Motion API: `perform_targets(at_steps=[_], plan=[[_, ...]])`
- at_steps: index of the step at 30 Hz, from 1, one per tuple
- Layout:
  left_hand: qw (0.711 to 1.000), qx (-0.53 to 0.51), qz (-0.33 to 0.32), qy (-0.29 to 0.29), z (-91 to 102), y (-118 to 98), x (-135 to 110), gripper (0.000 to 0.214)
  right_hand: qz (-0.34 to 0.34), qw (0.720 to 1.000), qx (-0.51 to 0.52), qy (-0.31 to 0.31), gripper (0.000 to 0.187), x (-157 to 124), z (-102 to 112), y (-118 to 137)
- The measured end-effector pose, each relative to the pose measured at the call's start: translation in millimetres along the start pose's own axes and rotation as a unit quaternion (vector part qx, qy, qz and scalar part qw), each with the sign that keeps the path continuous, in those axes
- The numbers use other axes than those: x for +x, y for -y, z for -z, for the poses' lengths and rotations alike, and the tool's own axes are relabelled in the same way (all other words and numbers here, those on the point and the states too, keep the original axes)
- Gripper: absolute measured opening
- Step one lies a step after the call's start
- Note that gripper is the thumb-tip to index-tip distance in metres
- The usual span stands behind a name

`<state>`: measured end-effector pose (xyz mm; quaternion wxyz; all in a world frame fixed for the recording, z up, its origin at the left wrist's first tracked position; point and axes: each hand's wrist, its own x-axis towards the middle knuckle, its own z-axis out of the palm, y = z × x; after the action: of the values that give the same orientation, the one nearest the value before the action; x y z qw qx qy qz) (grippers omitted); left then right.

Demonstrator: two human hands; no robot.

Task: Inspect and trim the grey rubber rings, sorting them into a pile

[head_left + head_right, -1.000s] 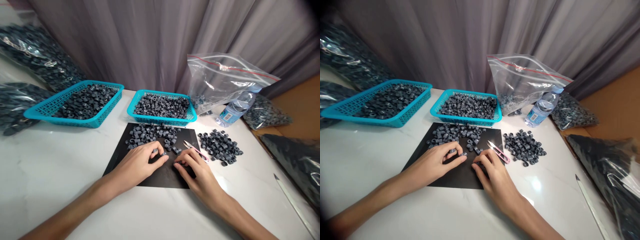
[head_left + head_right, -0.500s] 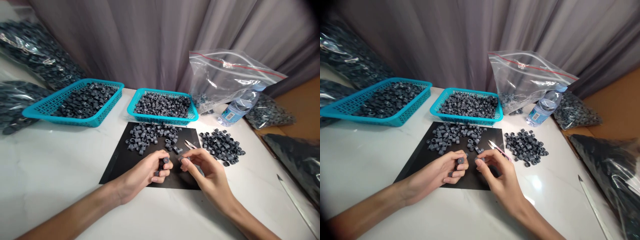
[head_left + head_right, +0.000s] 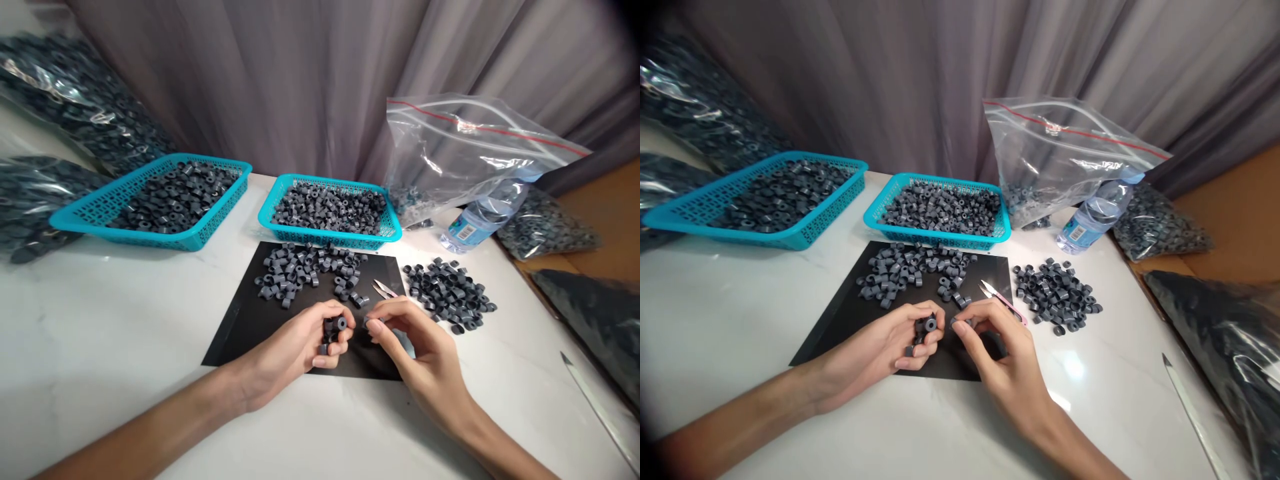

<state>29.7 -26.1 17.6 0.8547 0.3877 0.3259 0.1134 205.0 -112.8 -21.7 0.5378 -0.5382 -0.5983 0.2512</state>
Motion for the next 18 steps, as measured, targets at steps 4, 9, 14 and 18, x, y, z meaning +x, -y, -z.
perform_targets(at_steps=[4,9,14,18], plan=[[1.0,-0.009,0.002,0.003,0.0,1,-1,0.029,0.012,0.999,-0.033,-0.024,0.005,2,0,1],[1.0,-0.007,0.014,0.007,-3.6,3,-3,0.033,0.054,0.997,-0.049,-0.026,0.006,5,-2,11],[0.999,0.007,0.03,0.015,-7.8,6,-3,0.035,0.073,0.995,-0.044,0.042,0.009,1,-5,16],[0.998,0.024,0.036,0.039,-5.6,10,-4,0.037,0.07,0.995,-0.048,0.043,0.011,-2,-6,15]])
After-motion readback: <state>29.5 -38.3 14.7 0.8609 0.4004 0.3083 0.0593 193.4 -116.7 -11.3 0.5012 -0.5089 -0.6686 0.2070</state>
